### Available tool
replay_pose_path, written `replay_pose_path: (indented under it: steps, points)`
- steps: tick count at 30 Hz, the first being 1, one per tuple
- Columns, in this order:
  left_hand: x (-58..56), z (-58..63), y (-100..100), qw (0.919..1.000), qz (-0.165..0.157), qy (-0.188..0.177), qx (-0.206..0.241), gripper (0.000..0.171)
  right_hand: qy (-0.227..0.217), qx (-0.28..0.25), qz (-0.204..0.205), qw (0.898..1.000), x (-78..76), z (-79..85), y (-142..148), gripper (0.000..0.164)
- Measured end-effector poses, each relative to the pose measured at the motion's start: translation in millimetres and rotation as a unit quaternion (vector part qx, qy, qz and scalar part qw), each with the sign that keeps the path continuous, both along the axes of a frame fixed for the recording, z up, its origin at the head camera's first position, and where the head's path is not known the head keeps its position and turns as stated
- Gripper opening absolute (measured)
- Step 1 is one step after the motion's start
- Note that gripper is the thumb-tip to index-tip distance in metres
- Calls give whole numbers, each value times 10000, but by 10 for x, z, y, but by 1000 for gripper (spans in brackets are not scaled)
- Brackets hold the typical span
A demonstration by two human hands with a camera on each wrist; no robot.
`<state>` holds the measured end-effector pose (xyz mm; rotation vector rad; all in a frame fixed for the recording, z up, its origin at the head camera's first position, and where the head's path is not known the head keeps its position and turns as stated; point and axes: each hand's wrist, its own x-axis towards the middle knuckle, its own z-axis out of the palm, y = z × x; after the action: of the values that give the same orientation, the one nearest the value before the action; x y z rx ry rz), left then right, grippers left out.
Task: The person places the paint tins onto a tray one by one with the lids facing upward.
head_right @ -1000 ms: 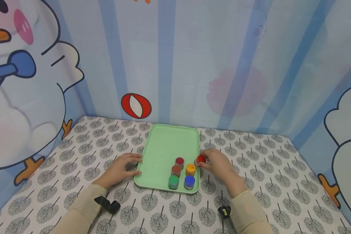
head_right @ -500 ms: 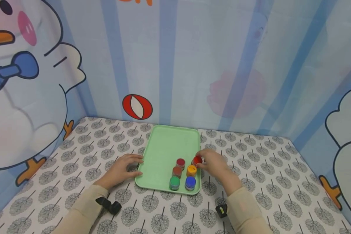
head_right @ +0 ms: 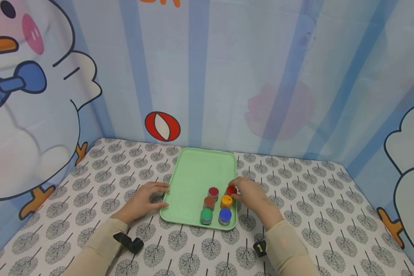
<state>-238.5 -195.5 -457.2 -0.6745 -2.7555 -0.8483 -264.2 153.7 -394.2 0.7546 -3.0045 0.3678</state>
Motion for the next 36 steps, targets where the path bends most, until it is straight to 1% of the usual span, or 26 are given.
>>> replay_pose_path:
  steps: [7,10,16,24,33,36]
  points:
    - [13,10,7,9999,-17,115,10,44,-55,38,27,10000,9,-13,-24,33]
    - [12,8,5,10000,-10,86,9,44,-102,40,-40,9999,12,-20,-24,34]
    - [3,-3,-1,10000,3,-9,8,44,-67,-35,10,10000,29,-34,-13,34]
    - [11,10,3,10000,31,-11,19,44,-134,-139,-106,9998,52,-38,-3,35]
    - [30,29,14,10000,40,23,18,43,-50,-184,-128,9997,77,-34,27,33]
    - [35,36,22,9999,24,9,98,42,-37,-210,-120,9997,82,-39,43,32]
